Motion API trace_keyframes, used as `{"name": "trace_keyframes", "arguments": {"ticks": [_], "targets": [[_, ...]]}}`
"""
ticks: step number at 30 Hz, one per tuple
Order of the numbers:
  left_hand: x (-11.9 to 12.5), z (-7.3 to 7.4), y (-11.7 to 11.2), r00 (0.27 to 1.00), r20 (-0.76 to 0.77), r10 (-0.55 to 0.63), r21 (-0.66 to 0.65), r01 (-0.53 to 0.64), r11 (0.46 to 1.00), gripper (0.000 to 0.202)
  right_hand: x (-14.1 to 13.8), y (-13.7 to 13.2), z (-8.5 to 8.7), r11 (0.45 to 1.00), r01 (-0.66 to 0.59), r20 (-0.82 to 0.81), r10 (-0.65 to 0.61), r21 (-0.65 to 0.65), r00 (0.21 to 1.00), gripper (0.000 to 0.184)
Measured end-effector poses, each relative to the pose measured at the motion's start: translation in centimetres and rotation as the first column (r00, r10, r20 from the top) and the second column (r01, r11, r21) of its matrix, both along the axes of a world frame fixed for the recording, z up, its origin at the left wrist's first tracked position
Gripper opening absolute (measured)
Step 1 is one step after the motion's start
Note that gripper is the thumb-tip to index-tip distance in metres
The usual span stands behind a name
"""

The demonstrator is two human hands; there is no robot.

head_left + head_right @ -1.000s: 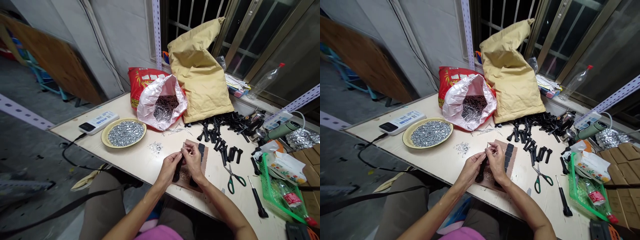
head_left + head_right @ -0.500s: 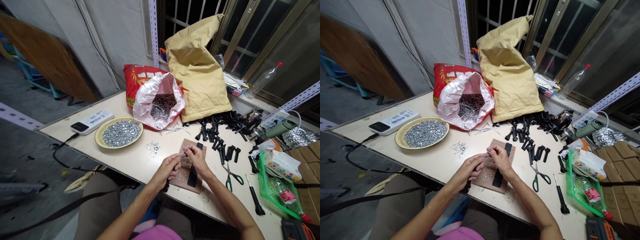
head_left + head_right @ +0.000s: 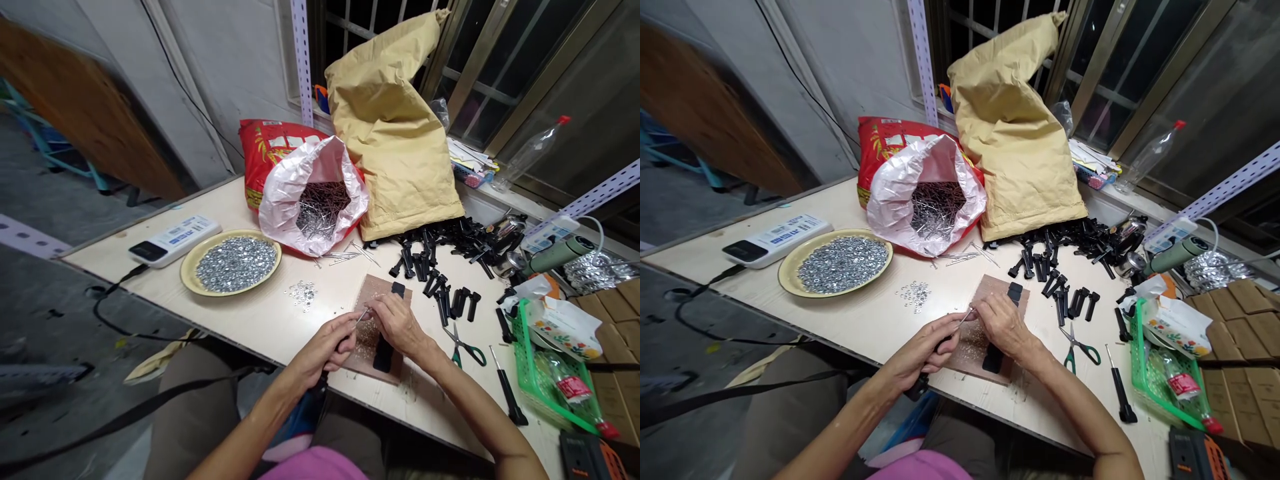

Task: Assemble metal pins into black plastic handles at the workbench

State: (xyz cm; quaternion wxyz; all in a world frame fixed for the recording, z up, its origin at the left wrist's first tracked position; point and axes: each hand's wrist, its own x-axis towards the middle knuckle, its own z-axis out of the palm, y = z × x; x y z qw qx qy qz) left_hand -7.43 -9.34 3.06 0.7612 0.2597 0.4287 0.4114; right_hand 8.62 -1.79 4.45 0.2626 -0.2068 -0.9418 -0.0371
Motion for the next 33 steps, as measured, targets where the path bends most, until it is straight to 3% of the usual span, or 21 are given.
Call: {"name": "trace_keyframes", "arguments": {"ticks": [6,10,12,15,17,18,20,23,26,30,33], "targets": [[0.5,-0.5,-0.1,0.987,-0.138,0.077,0.061,-0.069,0.996,0.061,0.1,-0.5,-0.5,0.992,0.098,0.139,-0.109,0.081,0.984,0.03],[1.3,-1.3,0.0,0.916,-0.35,0.198,0.256,-0.11,0.96,0.039,0.1,-0.6,-1.5,0.971,0.131,0.17,-0.167,0.202,0.971,0.031],[1.8,-1.5,0.0,0.808,-0.544,0.225,0.349,-0.026,0.937,0.032,0.1,-0.7,-2.2,0.961,0.156,0.177,-0.198,0.228,0.964,0.03],[2.5,-1.7,-0.5,0.528,-0.828,0.19,0.328,0.18,0.928,0.04,0.2,-0.8,-3.5,0.96,0.175,0.191,-0.217,0.217,0.957,0.026],[2.9,-1.9,-0.8,0.364,-0.916,0.165,0.275,0.274,0.921,0.045,0.2,-0.7,-4.2,0.971,0.197,0.204,-0.221,0.134,0.954,0.022],[3.0,-2.2,-0.9,0.328,-0.931,0.162,0.265,0.297,0.917,0.046,0.3,-0.5,-4.4,0.974,0.221,0.212,-0.228,0.053,0.95,0.02],[3.0,-2.9,-0.9,0.367,-0.917,0.156,0.274,0.296,0.915,0.046,0.4,-0.1,-4.5,0.943,0.284,0.232,-0.24,-0.175,0.943,0.02],[2.7,-4.3,0.0,0.599,-0.786,0.151,0.33,0.201,0.922,0.042,0.7,0.7,-4.0,0.807,0.325,0.246,-0.229,-0.494,0.942,0.023],[2.3,-5.1,1.1,0.752,-0.642,0.146,0.344,0.112,0.932,0.039,1.1,1.1,-3.8,0.717,0.315,0.242,-0.207,-0.621,0.948,0.024],[2.2,-5.0,1.8,0.768,-0.619,0.162,0.337,0.073,0.939,0.037,1.6,0.7,-4.2,0.726,0.29,0.184,-0.224,-0.623,0.957,0.023],[2.5,-4.3,1.3,0.622,-0.764,0.168,0.327,0.15,0.933,0.038,1.8,0.1,-4.3,0.778,0.278,0.19,-0.206,-0.563,0.96,0.018]]}}
